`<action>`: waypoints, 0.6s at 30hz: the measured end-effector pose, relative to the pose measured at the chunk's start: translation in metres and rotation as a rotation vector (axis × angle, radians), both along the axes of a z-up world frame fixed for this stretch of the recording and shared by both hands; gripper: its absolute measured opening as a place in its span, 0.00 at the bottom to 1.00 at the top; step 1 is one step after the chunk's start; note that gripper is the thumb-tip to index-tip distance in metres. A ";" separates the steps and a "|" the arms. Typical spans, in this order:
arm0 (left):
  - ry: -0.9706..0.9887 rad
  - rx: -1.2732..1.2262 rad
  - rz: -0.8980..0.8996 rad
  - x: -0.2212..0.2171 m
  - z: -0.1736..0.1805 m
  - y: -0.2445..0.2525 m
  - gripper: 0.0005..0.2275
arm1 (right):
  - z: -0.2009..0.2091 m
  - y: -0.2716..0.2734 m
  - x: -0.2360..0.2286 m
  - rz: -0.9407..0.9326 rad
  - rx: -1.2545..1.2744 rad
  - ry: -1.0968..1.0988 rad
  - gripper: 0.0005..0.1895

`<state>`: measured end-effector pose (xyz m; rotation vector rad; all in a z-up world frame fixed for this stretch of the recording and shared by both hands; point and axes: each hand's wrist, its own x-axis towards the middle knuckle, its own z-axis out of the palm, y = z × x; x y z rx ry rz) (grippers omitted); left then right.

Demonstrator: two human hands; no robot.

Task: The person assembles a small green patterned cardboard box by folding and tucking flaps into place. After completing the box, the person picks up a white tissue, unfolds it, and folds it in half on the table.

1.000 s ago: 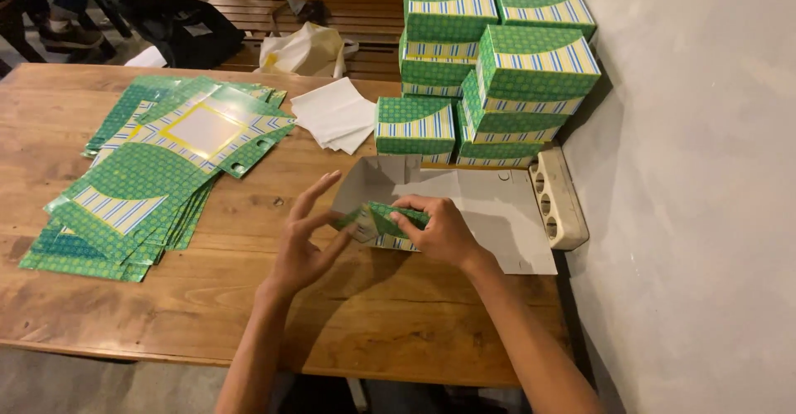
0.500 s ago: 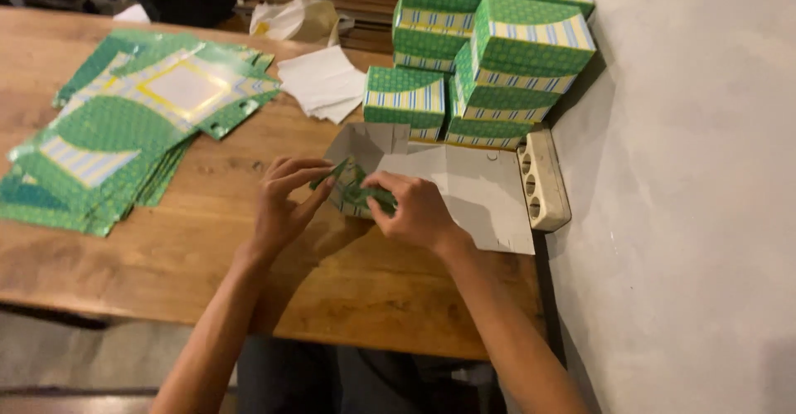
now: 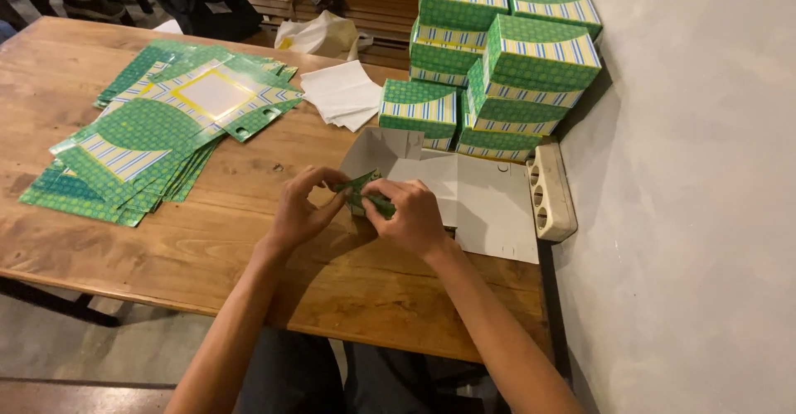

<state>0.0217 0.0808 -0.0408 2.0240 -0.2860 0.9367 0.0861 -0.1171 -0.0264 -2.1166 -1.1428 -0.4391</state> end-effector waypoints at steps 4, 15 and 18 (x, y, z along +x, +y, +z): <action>0.048 -0.055 -0.048 -0.006 0.012 -0.001 0.06 | 0.001 0.000 0.000 0.018 -0.003 -0.013 0.07; 0.034 -0.041 -0.099 -0.009 0.017 -0.004 0.08 | -0.012 0.004 0.004 0.038 0.095 -0.117 0.07; 0.028 -0.063 -0.100 -0.011 0.021 -0.007 0.08 | -0.012 0.005 0.003 0.020 0.106 -0.135 0.08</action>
